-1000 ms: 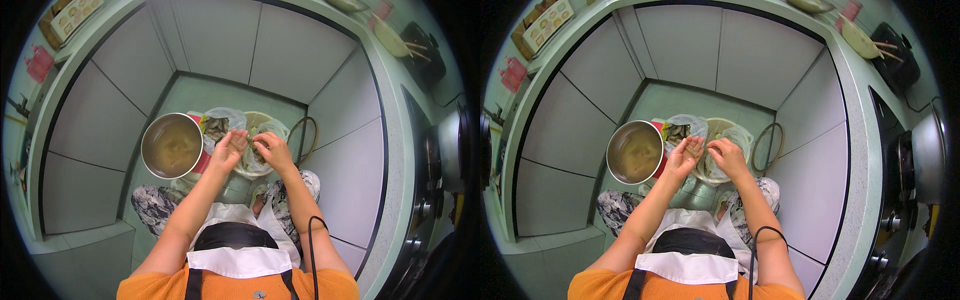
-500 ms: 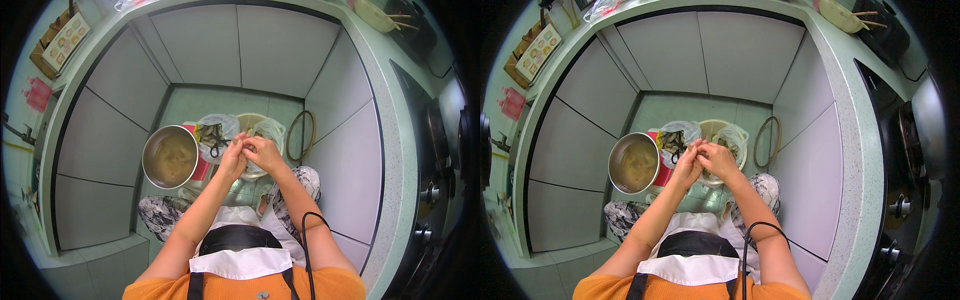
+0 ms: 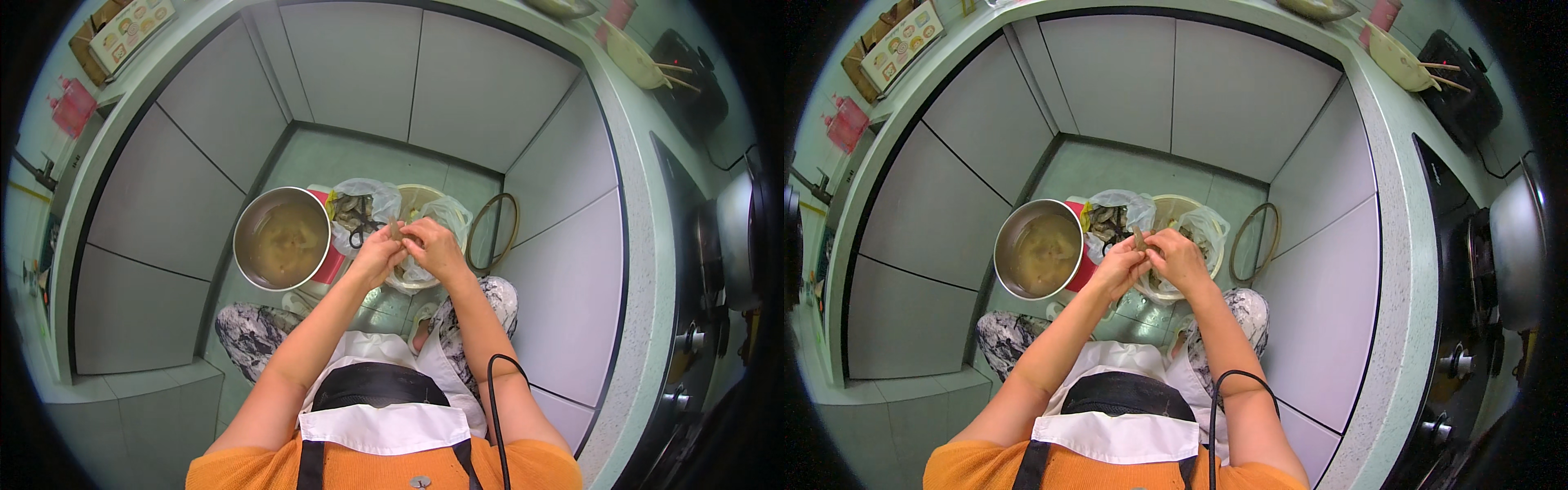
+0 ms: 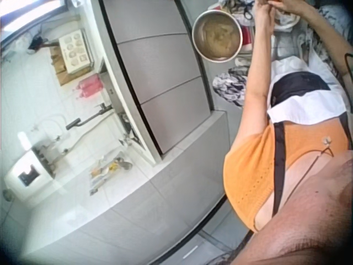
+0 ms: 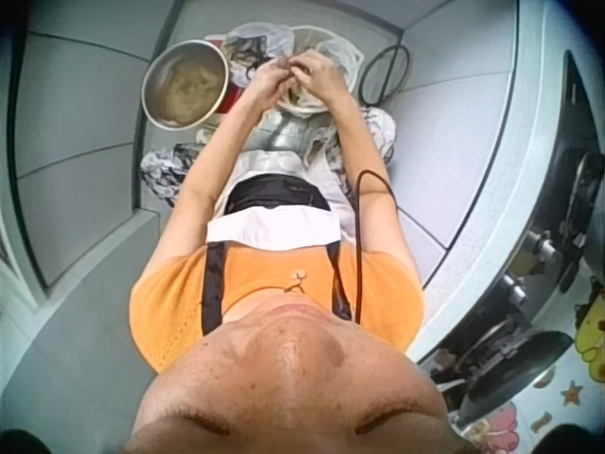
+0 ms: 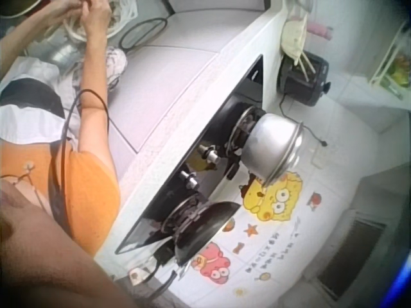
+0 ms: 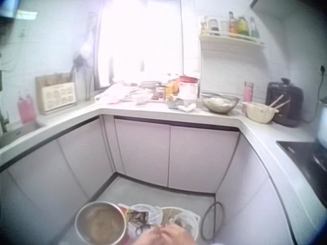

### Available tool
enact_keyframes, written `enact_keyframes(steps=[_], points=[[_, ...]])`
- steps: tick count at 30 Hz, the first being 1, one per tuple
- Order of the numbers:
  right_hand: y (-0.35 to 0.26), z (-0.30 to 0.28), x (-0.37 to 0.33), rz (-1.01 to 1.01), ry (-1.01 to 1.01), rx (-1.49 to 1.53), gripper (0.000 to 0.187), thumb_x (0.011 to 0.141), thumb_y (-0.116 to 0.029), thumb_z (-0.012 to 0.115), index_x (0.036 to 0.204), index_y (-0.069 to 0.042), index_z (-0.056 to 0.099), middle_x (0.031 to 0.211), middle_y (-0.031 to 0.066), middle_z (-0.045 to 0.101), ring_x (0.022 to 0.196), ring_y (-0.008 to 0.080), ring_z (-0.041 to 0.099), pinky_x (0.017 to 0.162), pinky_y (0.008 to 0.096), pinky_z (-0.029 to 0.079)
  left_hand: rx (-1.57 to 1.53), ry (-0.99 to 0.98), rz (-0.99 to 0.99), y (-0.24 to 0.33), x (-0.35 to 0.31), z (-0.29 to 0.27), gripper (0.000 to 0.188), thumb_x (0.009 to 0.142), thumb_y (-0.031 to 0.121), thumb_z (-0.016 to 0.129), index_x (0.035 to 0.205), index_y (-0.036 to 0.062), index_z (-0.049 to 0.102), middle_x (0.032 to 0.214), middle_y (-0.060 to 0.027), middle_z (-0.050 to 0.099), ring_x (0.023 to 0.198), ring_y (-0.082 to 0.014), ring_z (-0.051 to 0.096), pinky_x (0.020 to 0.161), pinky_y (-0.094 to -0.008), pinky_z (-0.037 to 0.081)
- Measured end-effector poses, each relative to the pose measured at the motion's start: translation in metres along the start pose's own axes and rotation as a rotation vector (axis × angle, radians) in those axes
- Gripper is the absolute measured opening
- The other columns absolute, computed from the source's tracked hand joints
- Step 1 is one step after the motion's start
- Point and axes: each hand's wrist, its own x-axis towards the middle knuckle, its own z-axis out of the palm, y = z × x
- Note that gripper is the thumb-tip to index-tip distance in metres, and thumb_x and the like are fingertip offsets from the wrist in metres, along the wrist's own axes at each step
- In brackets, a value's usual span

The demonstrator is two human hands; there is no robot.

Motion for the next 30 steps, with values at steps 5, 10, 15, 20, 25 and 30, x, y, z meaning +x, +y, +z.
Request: enact_keyframes(steps=[5, 10, 15, 20, 25, 30], points=[[-0.008, -0.006, -0.001, 0.051, -0.057, 0.001, 0.022, 0.072, -0.011, 0.065, 0.092, -0.003, 0.063, 0.088, 0.0101, 0.062, 0.074, 0.0262, 0.061, 0.067, 0.0327, 0.05, 0.305, -0.069, 0.091, 0.007, -0.005, 0.004, 0.03, 0.085, -0.001, 0.043, 0.114, -0.0006, 0.05, 0.101, -0.0036, 0.057, 0.089, -0.0083, 0.056, 0.075, -0.0204, 0.047], [-0.003, -0.002, -0.003, 0.032, -0.033, -0.1, 0.023, 0.072, -0.014, 0.066, 0.093, -0.005, 0.064, 0.087, 0.0093, 0.063, 0.074, 0.0269, 0.062, 0.066, 0.0333, 0.05, 0.354, -0.025, 0.095, 0.005, -0.003, 0.005, 0.027, 0.084, 0.0, 0.044, 0.109, 0.0002, 0.054, 0.096, -0.0017, 0.058, 0.08, -0.0057, 0.055, 0.068, -0.0178, 0.044], [-0.009, -0.003, -0.003, 0.004, -0.028, -0.22, 0.022, 0.07, -0.015, 0.067, 0.09, -0.007, 0.064, 0.084, 0.0077, 0.062, 0.074, 0.0261, 0.062, 0.065, 0.0345, 0.051, 0.463, -0.011, 0.098, 0.008, -0.002, 0.005, 0.028, 0.078, -0.003, 0.044, 0.102, 0.0001, 0.057, 0.087, 0.0011, 0.058, 0.071, -0.0039, 0.052, 0.06, -0.0166, 0.04], [-0.014, 0.001, 0.0, -0.047, -0.023, -0.302, 0.018, 0.069, -0.013, 0.067, 0.086, -0.007, 0.063, 0.084, 0.0068, 0.062, 0.073, 0.025, 0.062, 0.063, 0.0341, 0.051, 0.448, 0.052, 0.153, 0.007, -0.005, 0.011, 0.027, 0.075, -0.005, 0.044, 0.097, 0.0002, 0.059, 0.081, 0.0022, 0.056, 0.062, -0.003, 0.047, 0.053, -0.0164, 0.034], [-0.011, 0.006, 0.0, -0.027, -0.009, -0.278, 0.017, 0.069, -0.014, 0.066, 0.084, -0.007, 0.062, 0.084, 0.0075, 0.062, 0.072, 0.0265, 0.062, 0.063, 0.0345, 0.051, 0.462, 0.051, 0.132, 0.009, -0.004, 0.007, 0.026, 0.076, -0.004, 0.044, 0.096, 0.0003, 0.059, 0.082, 0.0011, 0.058, 0.064, -0.0042, 0.051, 0.055, -0.0169, 0.039], [-0.009, 0.011, 0.0, 0.022, -0.009, -0.217, 0.018, 0.071, -0.016, 0.065, 0.086, -0.006, 0.063, 0.085, 0.0096, 0.062, 0.073, 0.0281, 0.062, 0.065, 0.0354, 0.051, 0.434, 0.054, 0.129, 0.004, 0.004, -0.006, 0.021, 0.08, -0.002, 0.047, 0.096, 0.0001, 0.059, 0.085, -0.0005, 0.06, 0.07, -0.0048, 0.055, 0.059, -0.0162, 0.043]])
